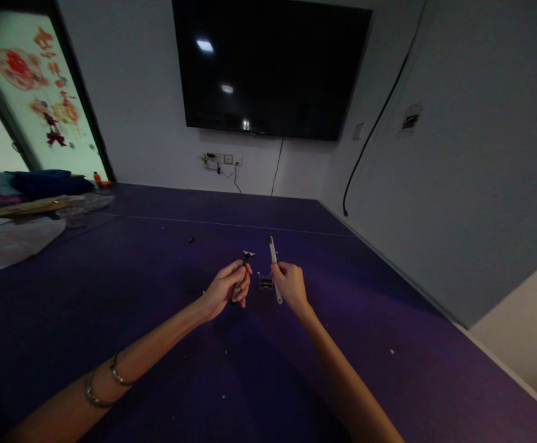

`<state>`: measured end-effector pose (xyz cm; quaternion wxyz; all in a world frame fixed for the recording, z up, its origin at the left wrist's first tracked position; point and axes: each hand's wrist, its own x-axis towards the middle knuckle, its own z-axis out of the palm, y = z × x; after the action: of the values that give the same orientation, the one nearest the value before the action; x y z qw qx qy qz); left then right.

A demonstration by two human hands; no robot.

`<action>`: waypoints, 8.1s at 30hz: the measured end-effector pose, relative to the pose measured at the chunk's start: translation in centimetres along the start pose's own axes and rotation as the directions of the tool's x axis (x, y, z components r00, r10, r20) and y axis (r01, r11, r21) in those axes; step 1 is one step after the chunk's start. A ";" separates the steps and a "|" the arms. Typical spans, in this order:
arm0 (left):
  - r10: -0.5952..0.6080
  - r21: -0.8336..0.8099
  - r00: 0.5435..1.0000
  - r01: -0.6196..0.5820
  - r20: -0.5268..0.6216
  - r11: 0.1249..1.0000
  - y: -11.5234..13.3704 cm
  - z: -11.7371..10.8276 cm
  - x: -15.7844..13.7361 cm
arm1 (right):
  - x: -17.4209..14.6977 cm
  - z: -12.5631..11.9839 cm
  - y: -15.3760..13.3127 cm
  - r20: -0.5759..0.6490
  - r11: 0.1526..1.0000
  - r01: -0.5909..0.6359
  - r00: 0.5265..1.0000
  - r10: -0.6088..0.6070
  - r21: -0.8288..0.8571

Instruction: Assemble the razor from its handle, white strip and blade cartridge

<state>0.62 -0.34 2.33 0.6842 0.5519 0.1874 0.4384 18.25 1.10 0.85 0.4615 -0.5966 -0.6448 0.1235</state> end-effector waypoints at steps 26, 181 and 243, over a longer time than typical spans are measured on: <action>0.026 -0.020 0.999 -0.027 -0.037 0.999 0.0 -0.6 0.2 | -4.5 4.9 -1.4 0.321 0.777 0.040 0.923 0.212 -0.628; 0.174 0.223 0.951 -0.117 -0.254 0.968 1.6 -2.3 1.0 | 0.7 -0.5 -3.6 0.529 0.948 0.049 0.820 -0.218 0.315; -0.189 0.045 0.740 0.284 -0.646 0.958 1.7 -13.1 3.0 | 1.0 0.0 5.8 0.117 0.672 -0.094 0.958 0.262 -0.734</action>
<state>-8.10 9.79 0.33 0.5900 0.3895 0.5064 0.4937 22.18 3.52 -2.86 0.1038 -0.7730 -0.6250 -0.0323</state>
